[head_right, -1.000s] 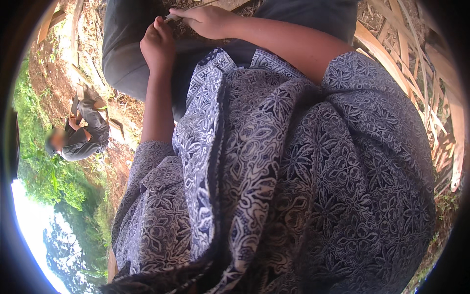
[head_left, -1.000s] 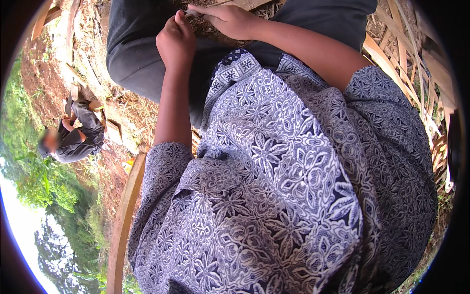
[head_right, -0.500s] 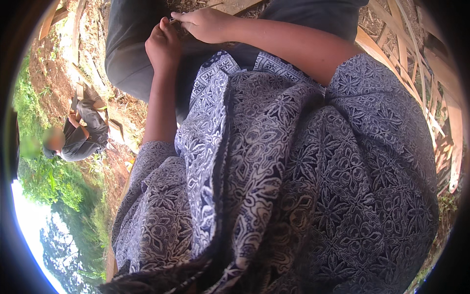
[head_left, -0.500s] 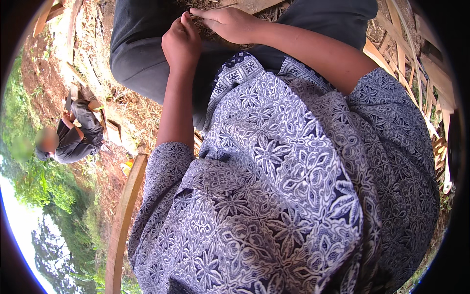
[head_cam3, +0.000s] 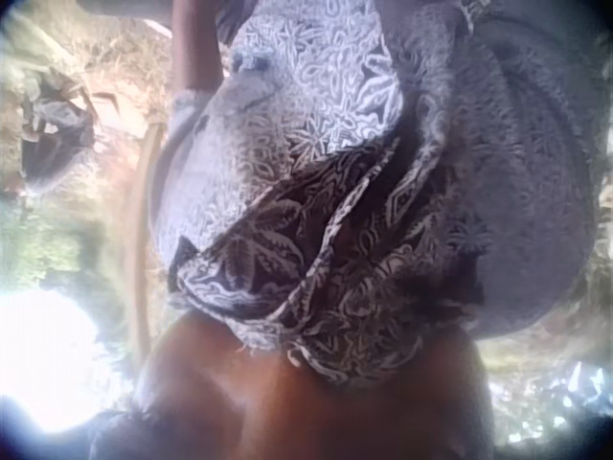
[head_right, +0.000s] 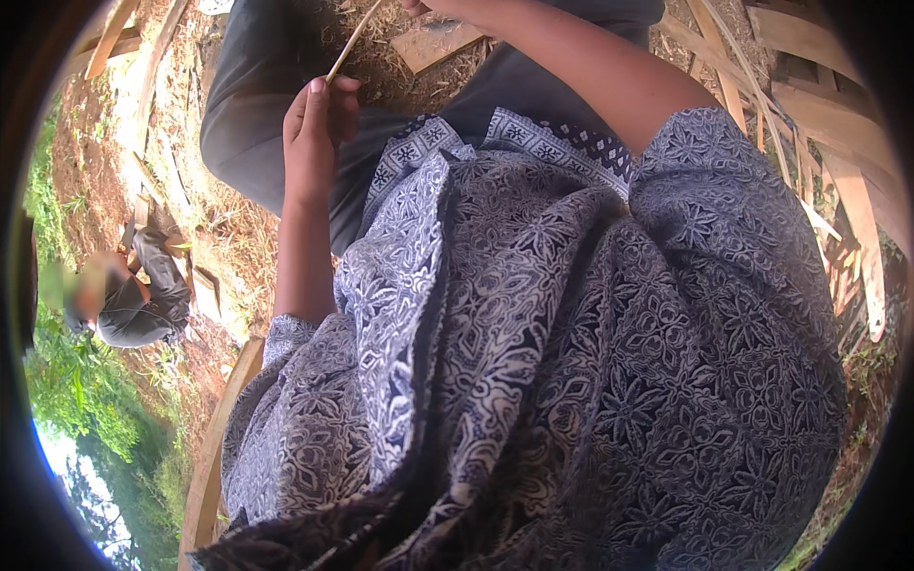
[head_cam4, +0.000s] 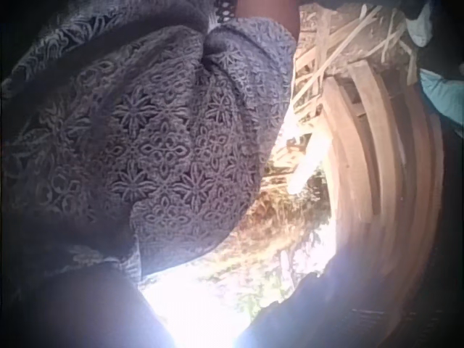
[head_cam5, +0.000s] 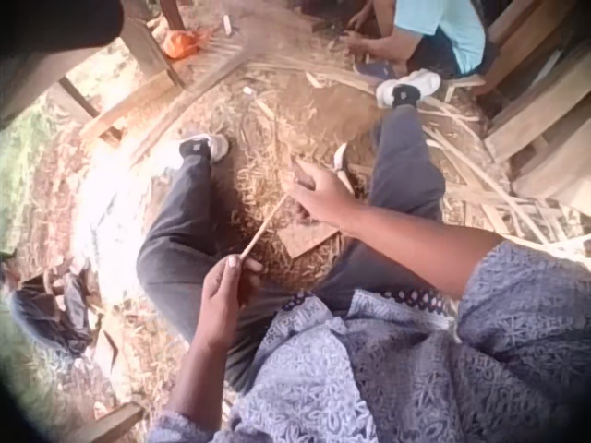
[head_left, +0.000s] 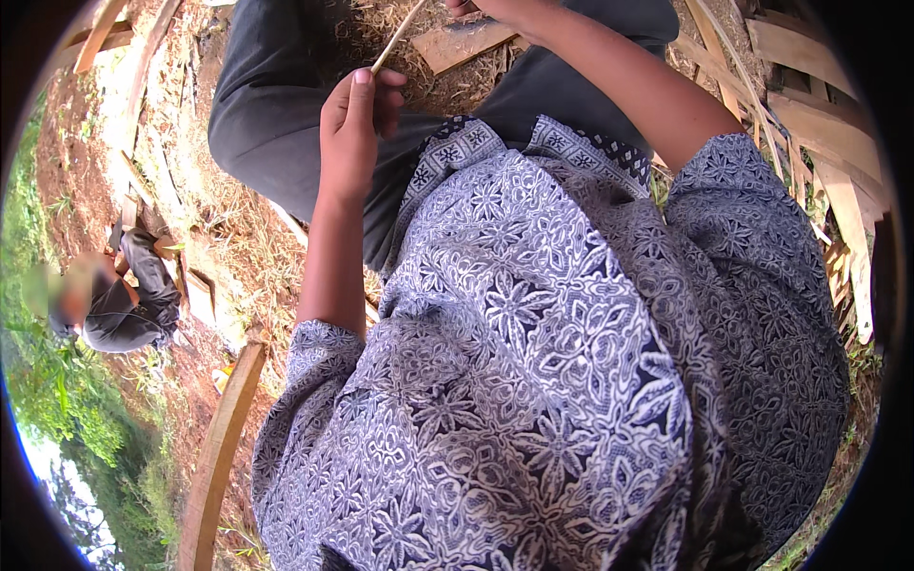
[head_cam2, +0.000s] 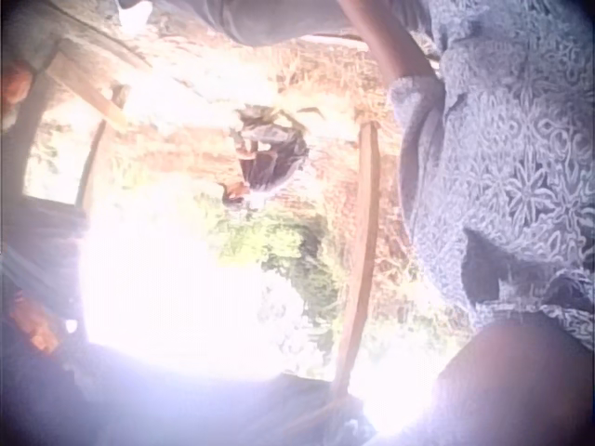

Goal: The person sits on the ground and uses a knife to shave thin strips from a small piece of wood. They repeatedly scrape the blade along the wood to produce shavings, occasionally pausing to inspect the piece.

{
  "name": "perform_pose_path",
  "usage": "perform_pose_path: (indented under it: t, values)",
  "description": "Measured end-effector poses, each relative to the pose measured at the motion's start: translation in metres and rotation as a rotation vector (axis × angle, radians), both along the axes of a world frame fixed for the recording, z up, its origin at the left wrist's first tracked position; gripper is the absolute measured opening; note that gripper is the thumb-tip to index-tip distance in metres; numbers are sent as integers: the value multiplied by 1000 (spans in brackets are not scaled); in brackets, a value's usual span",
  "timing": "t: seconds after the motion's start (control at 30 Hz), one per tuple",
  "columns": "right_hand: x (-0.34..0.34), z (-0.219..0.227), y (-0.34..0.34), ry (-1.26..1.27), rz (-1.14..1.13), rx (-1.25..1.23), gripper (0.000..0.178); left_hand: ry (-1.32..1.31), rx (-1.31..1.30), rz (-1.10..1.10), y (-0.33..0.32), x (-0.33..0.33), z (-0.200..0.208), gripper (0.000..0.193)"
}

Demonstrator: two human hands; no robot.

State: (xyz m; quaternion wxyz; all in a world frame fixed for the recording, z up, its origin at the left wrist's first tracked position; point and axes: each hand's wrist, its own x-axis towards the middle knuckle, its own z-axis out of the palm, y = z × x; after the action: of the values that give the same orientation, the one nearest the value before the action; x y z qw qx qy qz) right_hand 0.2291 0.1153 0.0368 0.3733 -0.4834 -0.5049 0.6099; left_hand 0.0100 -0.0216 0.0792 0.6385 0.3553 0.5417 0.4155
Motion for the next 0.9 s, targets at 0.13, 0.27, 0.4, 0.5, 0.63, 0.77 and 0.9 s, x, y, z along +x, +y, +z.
perform_pose_path:
  t: [0.13, 0.27, 0.4, 0.5, 0.63, 0.77, 0.9]
  values:
    - [-6, 60, 21, -188, 11, 175, 53, -149, 71, -183, 0, 10, 26, 36]
    - [-10, 123, 30, -242, 105, 165, 59, -241, 153, -263, 8, 28, 41, 33]
    - [-8, 162, 28, -373, 164, 264, 59, -420, 60, -134, 22, 46, 78, 33]
    - [9, 163, 49, -376, 282, 390, 55, -455, 90, -109, 42, 58, 88, 34]
    - [28, 171, 99, -593, 460, 799, 51, -320, 145, -55, 75, 65, 111, 31]
    - [42, 222, 133, -785, 599, 574, 56, -280, 103, 31, 117, 61, 139, 27]
    - [63, 226, 179, -703, 500, 962, 54, -261, 157, -57, 155, 57, 176, 28]
